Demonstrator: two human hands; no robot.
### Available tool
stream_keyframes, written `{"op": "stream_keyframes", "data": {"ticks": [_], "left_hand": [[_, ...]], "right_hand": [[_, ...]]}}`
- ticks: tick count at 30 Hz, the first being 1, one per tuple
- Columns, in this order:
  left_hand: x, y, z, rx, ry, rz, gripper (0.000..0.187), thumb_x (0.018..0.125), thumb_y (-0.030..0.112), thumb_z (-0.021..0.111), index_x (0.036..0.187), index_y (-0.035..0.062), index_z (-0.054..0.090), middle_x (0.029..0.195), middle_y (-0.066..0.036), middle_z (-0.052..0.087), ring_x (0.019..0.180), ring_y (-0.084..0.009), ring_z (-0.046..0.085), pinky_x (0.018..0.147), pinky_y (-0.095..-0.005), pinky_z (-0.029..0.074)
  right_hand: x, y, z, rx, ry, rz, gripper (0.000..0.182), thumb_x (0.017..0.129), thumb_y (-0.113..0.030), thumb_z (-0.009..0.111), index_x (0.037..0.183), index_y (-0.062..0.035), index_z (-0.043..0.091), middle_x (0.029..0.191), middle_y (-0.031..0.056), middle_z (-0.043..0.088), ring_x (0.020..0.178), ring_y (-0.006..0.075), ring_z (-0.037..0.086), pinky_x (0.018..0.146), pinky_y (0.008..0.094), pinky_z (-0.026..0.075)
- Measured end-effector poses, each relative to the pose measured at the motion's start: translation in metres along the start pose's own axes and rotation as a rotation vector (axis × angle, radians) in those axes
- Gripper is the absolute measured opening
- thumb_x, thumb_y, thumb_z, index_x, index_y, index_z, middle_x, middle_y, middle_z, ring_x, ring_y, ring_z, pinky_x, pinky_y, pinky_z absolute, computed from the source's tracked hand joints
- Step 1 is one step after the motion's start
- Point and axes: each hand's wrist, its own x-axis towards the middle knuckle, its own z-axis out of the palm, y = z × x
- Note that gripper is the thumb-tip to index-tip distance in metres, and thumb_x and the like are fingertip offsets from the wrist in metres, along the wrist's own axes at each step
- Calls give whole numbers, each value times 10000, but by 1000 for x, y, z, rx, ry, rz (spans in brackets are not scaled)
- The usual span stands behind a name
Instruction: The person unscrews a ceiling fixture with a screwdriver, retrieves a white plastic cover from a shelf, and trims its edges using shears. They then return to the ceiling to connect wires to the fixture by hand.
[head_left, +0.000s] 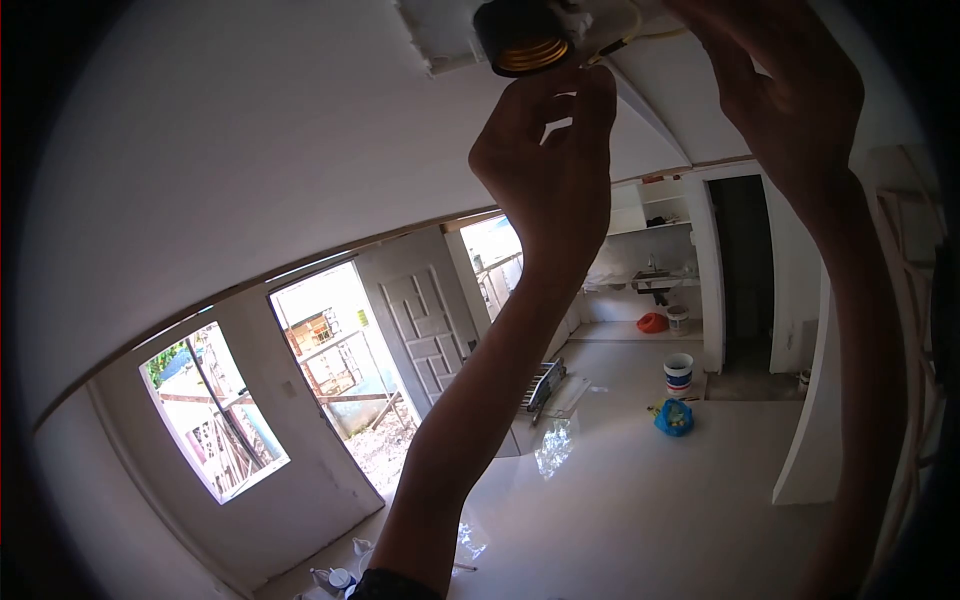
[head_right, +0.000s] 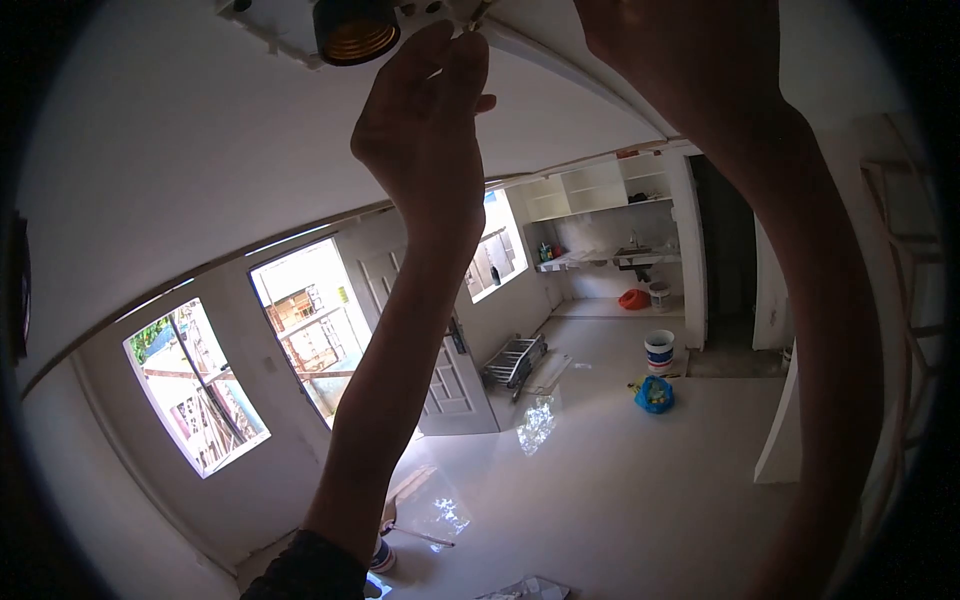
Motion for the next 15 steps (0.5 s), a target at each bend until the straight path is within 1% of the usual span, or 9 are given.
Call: {"op": "stream_keyframes", "data": {"ticks": [2, 6, 8, 9, 11, 12, 14, 15], "left_hand": [[2, -2, 1, 15, 2, 65, 290, 831, 177, 739, 1052, 2, 671, 850, -51, 693, 699, -91, 643, 584, -274, 553], [4, -2, 0, 80, -27, 129, 277, 829, 147, 739, 1053, -4, 678, 884, -64, 704, 706, -99, 649, 600, -255, 540], [4, -1, 0, 107, -37, 139, 247, 832, 132, 737, 1038, 4, 692, 897, -66, 710, 715, -96, 650, 669, -257, 533], [4, 0, -1, 105, -37, 138, 247, 832, 132, 737, 1038, 4, 692, 897, -66, 710, 715, -96, 650, 669, -257, 533], [3, 2, -1, 176, -36, 162, 230, 830, 128, 739, 1030, 18, 703, 904, -73, 717, 739, -91, 656, 749, -272, 521], [3, 1, -1, 174, -34, 162, 230, 830, 128, 739, 1030, 18, 703, 904, -73, 717, 739, -91, 656, 749, -272, 521], [5, -2, -1, 184, -40, 170, 153, 865, 127, 693, 982, 29, 707, 898, -64, 676, 731, -97, 643, 648, -248, 520], [6, -1, 0, 184, -40, 176, 153, 865, 127, 693, 982, 29, 707, 898, -64, 676, 731, -97, 643, 648, -248, 520]], "right_hand": [[-3, 0, 0, -4, -7, 26, 208, 722, 76, 708, 908, 1, 653, 790, 105, 598, 633, 174, 617, 499, 275, 475], [2, -8, -4, -23, -33, 105, 182, 738, 95, 690, 890, 12, 634, 794, 113, 593, 633, 171, 609, 496, 263, 461], [1, -12, -6, -32, -47, 109, 170, 749, 100, 682, 888, 18, 626, 800, 115, 590, 637, 164, 606, 499, 259, 460], [-2, -15, -8, 14, -45, 208, 165, 760, 104, 670, 895, 23, 621, 808, 117, 586, 641, 154, 599, 501, 255, 459], [-9, -18, -6, 60, -45, 302, 160, 771, 108, 658, 903, 27, 617, 816, 118, 581, 645, 144, 593, 503, 252, 458], [-13, -20, -2, 185, 19, 420, 161, 780, 113, 645, 914, 30, 614, 829, 123, 579, 662, 137, 594, 512, 245, 467], [-17, -17, -4, 309, 87, 533, 162, 788, 118, 632, 925, 34, 611, 843, 128, 576, 679, 130, 595, 522, 239, 475], [-15, -15, -7, 255, 50, 414, 164, 787, 112, 639, 929, 31, 621, 826, 124, 586, 669, 137, 599, 526, 239, 488]]}}
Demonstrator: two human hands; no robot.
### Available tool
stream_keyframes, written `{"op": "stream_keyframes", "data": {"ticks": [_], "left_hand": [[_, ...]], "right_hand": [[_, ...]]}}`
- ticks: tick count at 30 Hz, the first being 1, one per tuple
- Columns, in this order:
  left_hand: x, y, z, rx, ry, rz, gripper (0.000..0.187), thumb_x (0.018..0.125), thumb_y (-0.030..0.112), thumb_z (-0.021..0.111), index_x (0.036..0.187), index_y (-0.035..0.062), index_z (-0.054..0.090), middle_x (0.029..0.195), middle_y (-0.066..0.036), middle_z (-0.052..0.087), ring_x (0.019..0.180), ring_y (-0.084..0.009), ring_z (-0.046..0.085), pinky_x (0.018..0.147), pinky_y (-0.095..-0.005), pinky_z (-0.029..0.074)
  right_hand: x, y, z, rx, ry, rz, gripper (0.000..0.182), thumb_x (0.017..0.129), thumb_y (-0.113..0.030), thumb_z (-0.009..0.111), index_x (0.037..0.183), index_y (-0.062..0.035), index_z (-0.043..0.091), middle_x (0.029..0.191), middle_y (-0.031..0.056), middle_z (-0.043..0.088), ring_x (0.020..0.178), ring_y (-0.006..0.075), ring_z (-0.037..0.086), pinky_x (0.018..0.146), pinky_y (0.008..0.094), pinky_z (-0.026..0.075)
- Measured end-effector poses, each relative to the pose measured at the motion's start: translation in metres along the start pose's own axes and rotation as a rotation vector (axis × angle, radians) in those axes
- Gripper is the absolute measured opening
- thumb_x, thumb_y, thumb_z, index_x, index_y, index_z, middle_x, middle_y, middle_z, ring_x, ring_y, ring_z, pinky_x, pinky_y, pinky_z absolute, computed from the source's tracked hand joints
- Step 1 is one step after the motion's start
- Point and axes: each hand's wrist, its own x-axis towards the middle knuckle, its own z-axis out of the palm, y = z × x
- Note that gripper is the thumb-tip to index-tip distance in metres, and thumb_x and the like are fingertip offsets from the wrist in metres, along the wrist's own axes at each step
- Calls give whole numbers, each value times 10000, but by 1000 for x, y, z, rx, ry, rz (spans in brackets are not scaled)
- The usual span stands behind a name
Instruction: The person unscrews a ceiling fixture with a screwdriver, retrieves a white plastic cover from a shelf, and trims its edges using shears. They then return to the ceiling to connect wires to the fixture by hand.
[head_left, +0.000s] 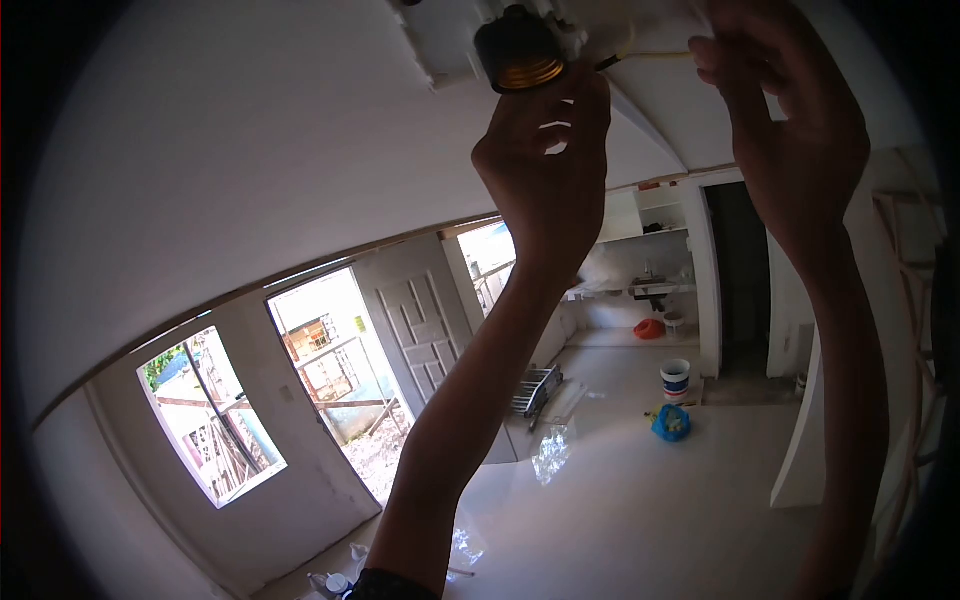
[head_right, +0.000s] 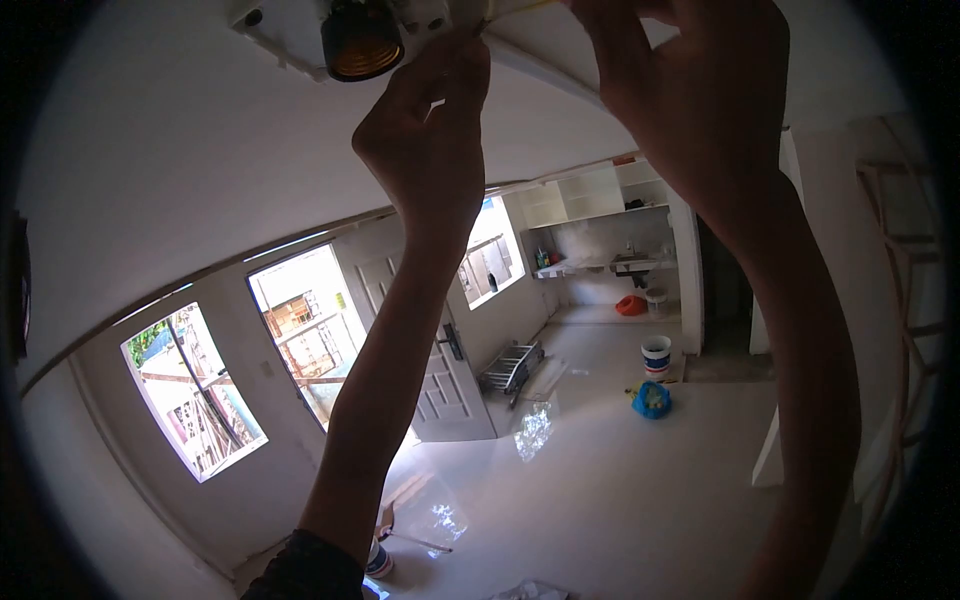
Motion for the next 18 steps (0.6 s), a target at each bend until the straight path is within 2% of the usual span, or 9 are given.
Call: {"op": "stream_keyframes", "data": {"ticks": [5, 8, 9, 11, 13, 16, 18], "left_hand": [[1, 1, 0, -12, -6, 49, 149, 850, 118, 710, 962, 20, 703, 881, -77, 688, 716, -98, 646, 628, -236, 516], [-9, 19, -8, 53, 7, 25, 159, 829, 106, 732, 941, 0, 692, 820, -79, 691, 717, -93, 648, 616, -230, 513], [-16, 25, -15, 56, 3, 26, 159, 829, 106, 732, 941, 0, 692, 820, -79, 691, 717, -93, 648, 616, -230, 513], [-24, 35, -28, 131, 17, 130, 243, 798, 58, 759, 1005, -30, 665, 872, -110, 704, 778, -119, 666, 683, -221, 535], [-14, 39, -41, 290, 47, 524, 318, 796, 72, 769, 1067, -25, 633, 836, -83, 680, 722, -95, 621, 611, -217, 497], [13, 57, -49, 458, 36, 653, 241, 793, 102, 774, 1009, 54, 678, 842, -51, 676, 755, -90, 618, 609, -235, 487], [25, 58, -51, 544, -85, 710, 153, 779, 112, 779, 916, 125, 710, 869, -25, 674, 790, -99, 622, 641, -250, 480]], "right_hand": [[13, -3, -2, -16, -119, -323, 170, 780, 85, 672, 938, 26, 653, 782, 114, 630, 628, 172, 624, 520, 252, 517], [23, -12, -4, 65, -140, -290, 182, 764, 65, 703, 936, 14, 671, 774, 116, 675, 600, 187, 651, 509, 269, 524], [24, -12, -5, 51, -137, -281, 191, 757, 60, 712, 936, 15, 666, 796, 125, 689, 638, 189, 677, 532, 268, 541], [24, -8, -3, 36, -129, -271, 200, 750, 56, 721, 936, 16, 661, 818, 133, 702, 676, 191, 704, 555, 266, 557], [23, -3, 1, 214, -132, -177, 200, 748, 61, 719, 932, 18, 651, 819, 132, 709, 733, 194, 717, 602, 267, 579], [27, -3, -1, 324, -199, -135, 187, 757, 77, 702, 926, 28, 638, 824, 132, 711, 784, 214, 722, 650, 278, 597], [29, -4, -3, 288, -245, -94, 173, 766, 76, 699, 919, 33, 633, 825, 133, 710, 793, 216, 722, 660, 284, 600]]}}
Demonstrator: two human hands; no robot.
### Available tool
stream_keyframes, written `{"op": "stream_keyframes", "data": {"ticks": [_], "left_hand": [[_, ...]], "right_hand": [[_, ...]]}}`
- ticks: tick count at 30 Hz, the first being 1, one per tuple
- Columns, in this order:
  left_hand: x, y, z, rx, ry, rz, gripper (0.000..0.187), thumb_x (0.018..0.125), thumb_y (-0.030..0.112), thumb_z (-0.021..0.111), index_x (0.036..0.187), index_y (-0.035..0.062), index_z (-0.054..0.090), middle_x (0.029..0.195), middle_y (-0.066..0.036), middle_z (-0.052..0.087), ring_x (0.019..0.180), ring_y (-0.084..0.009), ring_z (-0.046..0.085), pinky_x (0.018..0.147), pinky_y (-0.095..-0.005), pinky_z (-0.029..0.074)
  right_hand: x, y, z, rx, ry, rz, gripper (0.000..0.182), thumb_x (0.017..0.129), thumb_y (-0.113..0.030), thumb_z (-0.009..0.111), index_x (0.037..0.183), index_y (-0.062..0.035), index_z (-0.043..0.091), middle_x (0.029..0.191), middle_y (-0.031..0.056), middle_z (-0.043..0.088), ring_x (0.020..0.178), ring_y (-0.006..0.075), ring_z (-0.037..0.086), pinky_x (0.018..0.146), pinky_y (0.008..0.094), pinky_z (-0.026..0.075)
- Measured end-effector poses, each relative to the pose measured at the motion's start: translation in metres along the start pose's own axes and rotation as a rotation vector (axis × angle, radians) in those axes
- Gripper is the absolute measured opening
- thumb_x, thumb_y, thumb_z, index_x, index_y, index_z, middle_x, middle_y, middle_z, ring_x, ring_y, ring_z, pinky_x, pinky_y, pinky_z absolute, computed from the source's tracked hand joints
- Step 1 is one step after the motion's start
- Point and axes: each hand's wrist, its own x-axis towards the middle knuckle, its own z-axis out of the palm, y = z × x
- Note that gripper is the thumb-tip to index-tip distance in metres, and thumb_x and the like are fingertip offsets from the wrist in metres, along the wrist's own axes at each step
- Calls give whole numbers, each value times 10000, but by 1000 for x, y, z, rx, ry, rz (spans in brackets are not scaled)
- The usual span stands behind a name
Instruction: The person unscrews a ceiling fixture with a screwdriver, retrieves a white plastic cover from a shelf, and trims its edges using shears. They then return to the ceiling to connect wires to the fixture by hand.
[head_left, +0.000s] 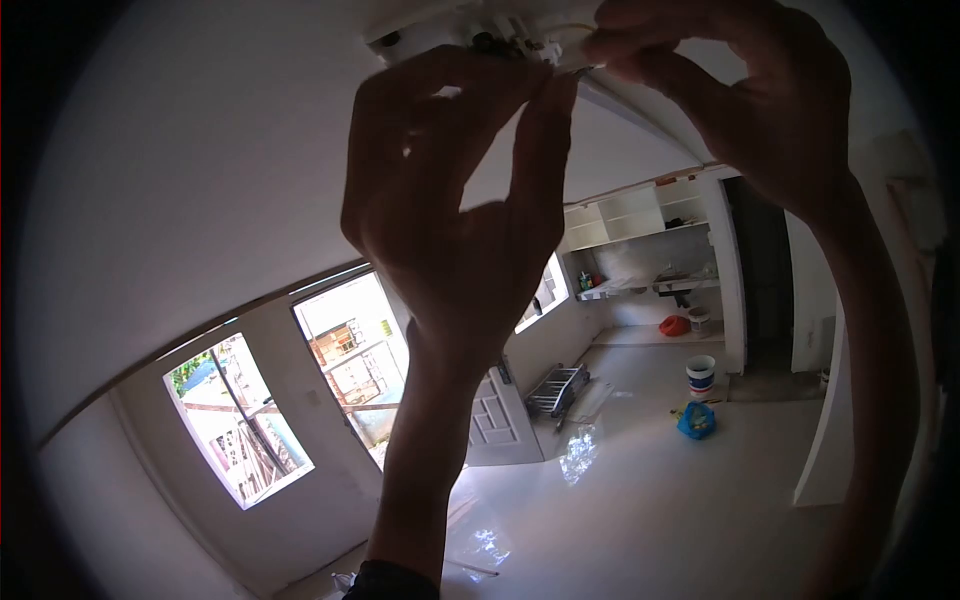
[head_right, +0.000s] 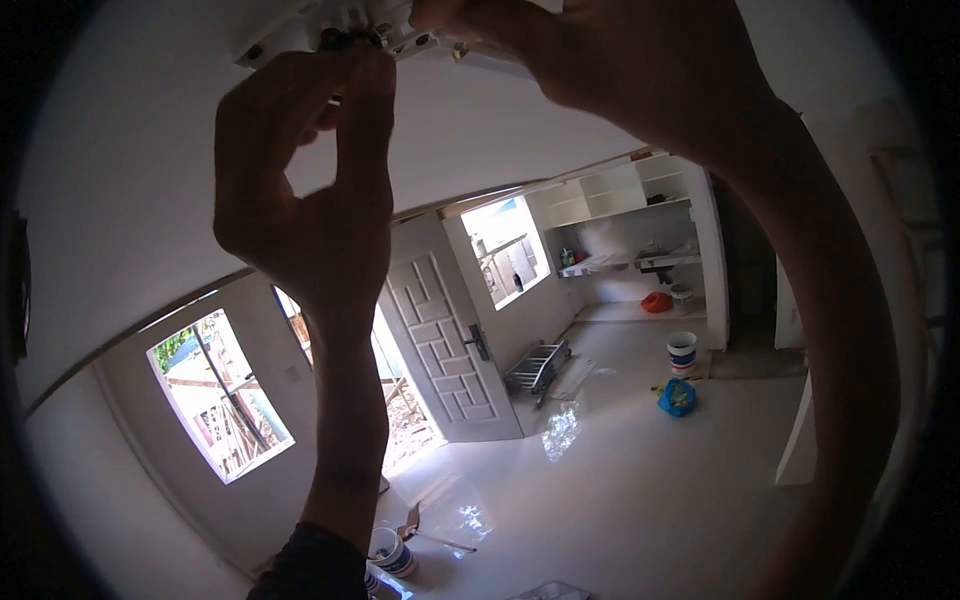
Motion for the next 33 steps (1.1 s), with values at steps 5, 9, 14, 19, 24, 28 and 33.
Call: {"op": "stream_keyframes", "data": {"ticks": [5, 9, 14, 19, 24, 28, 33], "left_hand": [[14, -5, -3, 105, -62, 155, 112, 772, 89, 770, 857, 130, 709, 868, -6, 671, 782, -114, 624, 683, -279, 488], [20, -1, -10, 147, -181, 228, 117, 773, 83, 762, 860, 116, 691, 837, -12, 666, 770, -128, 620, 693, -288, 488], [18, 9, -24, 315, -257, 133, 109, 777, 72, 749, 852, 103, 676, 835, -18, 671, 741, -131, 626, 705, -301, 492], [16, 12, -29, 262, -317, 73, 113, 782, 74, 747, 868, 102, 680, 838, -19, 682, 739, -129, 651, 702, -295, 498], [16, 9, -23, 204, -308, 96, 130, 790, 69, 742, 905, 104, 696, 820, -22, 690, 733, -123, 668, 678, -286, 508], [9, 5, -19, 178, -239, 143, 161, 788, 39, 736, 933, 104, 708, 819, -31, 695, 732, -124, 675, 662, -260, 515], [-3, 12, -18, 302, -284, 115, 163, 787, 29, 734, 933, 96, 708, 817, -38, 698, 746, -136, 684, 680, -268, 526]], "right_hand": [[-15, 12, 16, 85, 169, -15, 108, 795, 62, 692, 889, 17, 665, 801, 114, 683, 709, 173, 690, 600, 253, 563], [-25, 13, 29, 134, 260, 6, 67, 818, 32, 685, 879, 5, 684, 800, 103, 674, 681, 152, 657, 585, 246, 537], [-28, 11, 42, 113, 320, -11, 76, 838, 8, 674, 913, 8, 685, 820, 106, 671, 723, 152, 657, 608, 269, 545], [-35, 6, 59, 541, 432, 219, 108, 840, -13, 686, 945, 8, 691, 835, 109, 657, 753, 169, 664, 672, 287, 580], [-38, 16, 56, 544, 414, 401, 124, 822, -23, 710, 941, 1, 689, 851, 111, 642, 761, 176, 667, 692, 284, 587], [-28, 19, 50, -121, 444, -47, 126, 782, -10, 734, 896, -8, 679, 835, 125, 635, 714, 167, 662, 624, 263, 582], [-26, 32, 60, -342, 512, -250, 130, 746, -26, 757, 840, -27, 667, 754, 91, 646, 600, 150, 644, 481, 236, 548]]}}
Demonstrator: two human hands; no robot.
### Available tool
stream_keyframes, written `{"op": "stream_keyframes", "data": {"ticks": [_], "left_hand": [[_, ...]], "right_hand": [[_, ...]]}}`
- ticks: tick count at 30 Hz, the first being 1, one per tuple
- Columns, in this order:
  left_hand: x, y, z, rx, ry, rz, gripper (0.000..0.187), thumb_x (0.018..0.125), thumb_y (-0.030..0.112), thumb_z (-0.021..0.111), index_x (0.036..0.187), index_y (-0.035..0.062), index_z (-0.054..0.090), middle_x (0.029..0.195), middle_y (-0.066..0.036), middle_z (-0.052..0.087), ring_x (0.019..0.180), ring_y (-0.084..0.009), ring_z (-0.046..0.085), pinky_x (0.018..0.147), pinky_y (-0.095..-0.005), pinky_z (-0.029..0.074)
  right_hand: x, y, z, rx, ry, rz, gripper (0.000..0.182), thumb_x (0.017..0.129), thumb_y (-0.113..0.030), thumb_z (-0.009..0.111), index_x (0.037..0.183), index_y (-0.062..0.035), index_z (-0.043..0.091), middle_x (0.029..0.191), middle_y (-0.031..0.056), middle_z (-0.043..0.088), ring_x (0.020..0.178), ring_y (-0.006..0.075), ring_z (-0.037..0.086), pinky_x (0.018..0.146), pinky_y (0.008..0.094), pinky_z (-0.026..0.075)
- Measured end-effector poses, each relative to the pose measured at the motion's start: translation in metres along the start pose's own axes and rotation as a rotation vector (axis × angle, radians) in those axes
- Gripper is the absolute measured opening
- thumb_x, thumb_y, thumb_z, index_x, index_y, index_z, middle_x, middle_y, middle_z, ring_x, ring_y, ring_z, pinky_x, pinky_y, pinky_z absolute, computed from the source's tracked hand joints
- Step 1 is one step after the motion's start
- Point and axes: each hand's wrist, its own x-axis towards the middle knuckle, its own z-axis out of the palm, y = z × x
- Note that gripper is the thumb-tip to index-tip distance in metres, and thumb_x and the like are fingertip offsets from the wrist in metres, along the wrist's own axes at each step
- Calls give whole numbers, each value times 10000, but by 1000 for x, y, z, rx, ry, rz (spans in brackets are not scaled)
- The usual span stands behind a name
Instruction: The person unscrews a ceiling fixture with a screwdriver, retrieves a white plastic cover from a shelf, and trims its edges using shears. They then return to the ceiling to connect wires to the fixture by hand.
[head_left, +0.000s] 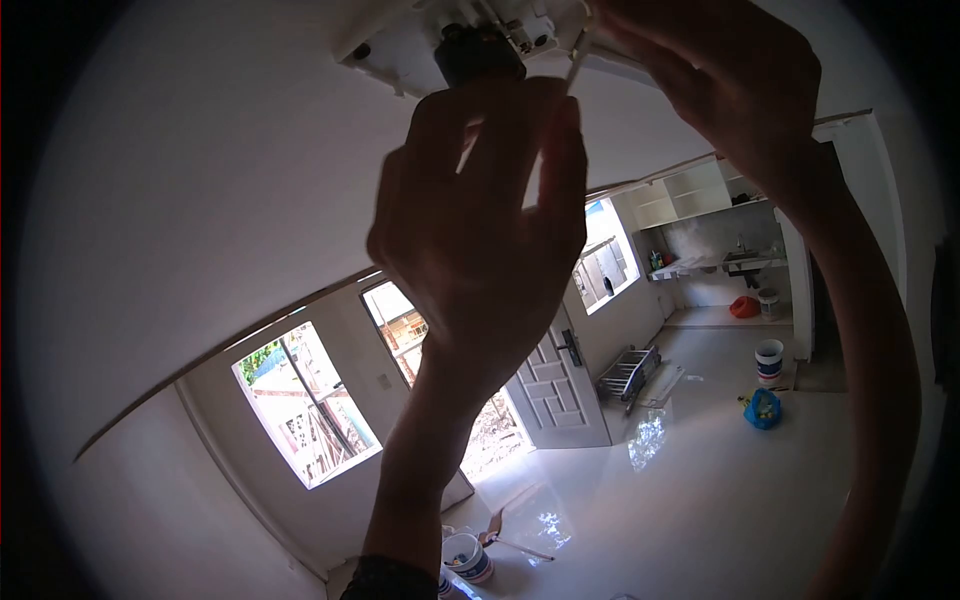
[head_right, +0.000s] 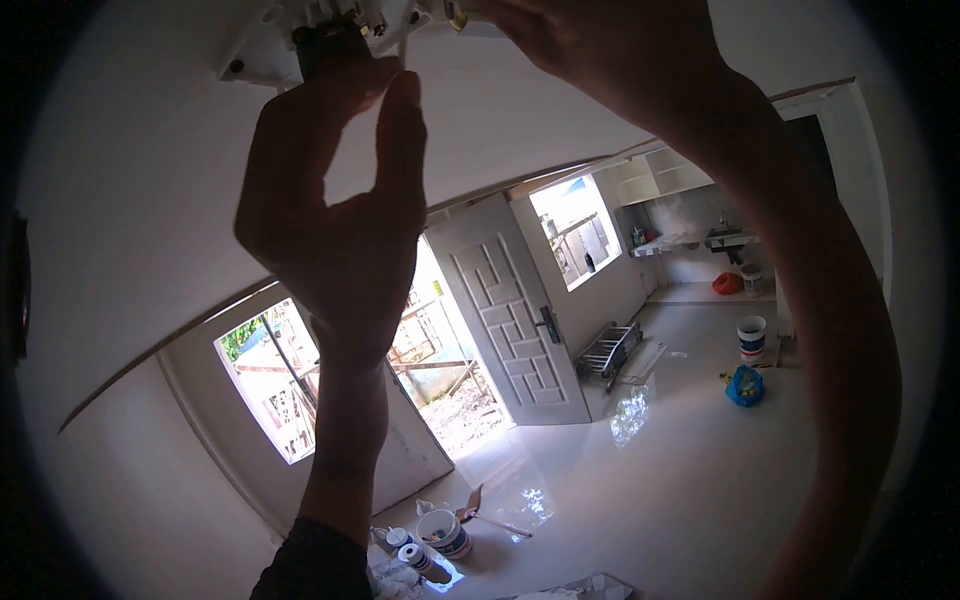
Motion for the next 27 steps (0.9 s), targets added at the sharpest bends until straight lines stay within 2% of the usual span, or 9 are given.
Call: {"op": "stream_keyframes", "data": {"ticks": [4, 6, 10, 17, 21, 22, 23, 25, 27], "left_hand": [[-6, 1, 4, -120, 7, -82, 128, 808, 55, 732, 933, 59, 704, 809, -79, 710, 737, -163, 698, 696, -287, 551], [-5, -3, 6, -545, -14, -368, 153, 818, 93, 739, 951, 28, 700, 818, -108, 713, 724, -182, 706, 690, -295, 571], [-1, -11, -2, -473, -37, -466, 280, 810, 214, 771, 963, -7, 692, 784, -124, 708, 691, -179, 704, 631, -295, 583], [8, -10, -7, -527, -152, -560, 322, 820, 315, 761, 879, 4, 702, 721, -67, 700, 589, -87, 639, 524, -227, 490], [8, -8, -5, -538, -155, -606, 319, 815, 323, 765, 848, 12, 704, 708, -50, 697, 532, -54, 583, 488, -213, 430], [8, -8, -3, -561, -145, -617, 252, 813, 253, 761, 858, 10, 712, 719, -60, 698, 552, -69, 602, 510, -208, 450], [8, -7, -2, -583, -137, -630, 188, 812, 184, 757, 868, 8, 721, 730, -70, 699, 572, -84, 622, 532, -203, 470], [8, -3, -1, -572, -133, -648, 188, 813, 180, 754, 865, 3, 720, 728, -73, 699, 561, -84, 619, 522, -200, 464], [7, -1, 3, -564, -129, -665, 187, 815, 177, 750, 861, -1, 719, 725, -76, 698, 550, -84, 617, 513, -198, 458]], "right_hand": [[2, 2, 4, -106, 27, -163, 117, 738, -47, 761, 805, -31, 667, 712, 62, 646, 579, 143, 643, 455, 235, 544], [6, -8, -5, -121, 0, -99, 102, 741, -47, 754, 786, -23, 665, 716, 65, 645, 583, 139, 640, 444, 237, 535], [11, -14, -10, -218, -199, -100, 83, 752, -50, 744, 773, -22, 669, 730, 60, 648, 592, 130, 632, 423, 241, 516], [0, -5, 12, 223, 34, 87, 130, 741, 14, 751, 846, -24, 683, 750, 75, 638, 617, 136, 623, 474, 242, 506], [4, -8, 4, 317, 19, 205, 126, 749, 11, 753, 842, -25, 677, 744, 71, 617, 611, 130, 620, 467, 236, 488], [10, -9, -1, 312, -3, 225, 121, 751, 7, 753, 837, -26, 674, 744, 70, 612, 610, 127, 619, 463, 234, 484], [17, -7, -9, 139, -143, 109, 115, 755, 3, 752, 825, -27, 666, 753, 70, 609, 609, 125, 619, 463, 232, 484], [21, -6, -11, -34, -282, -10, 111, 758, 0, 751, 814, -28, 658, 762, 70, 605, 609, 123, 619, 463, 230, 485], [23, -4, -6, 36, -169, -40, 111, 760, -7, 751, 793, -28, 647, 768, 73, 605, 602, 125, 615, 462, 229, 487]]}}
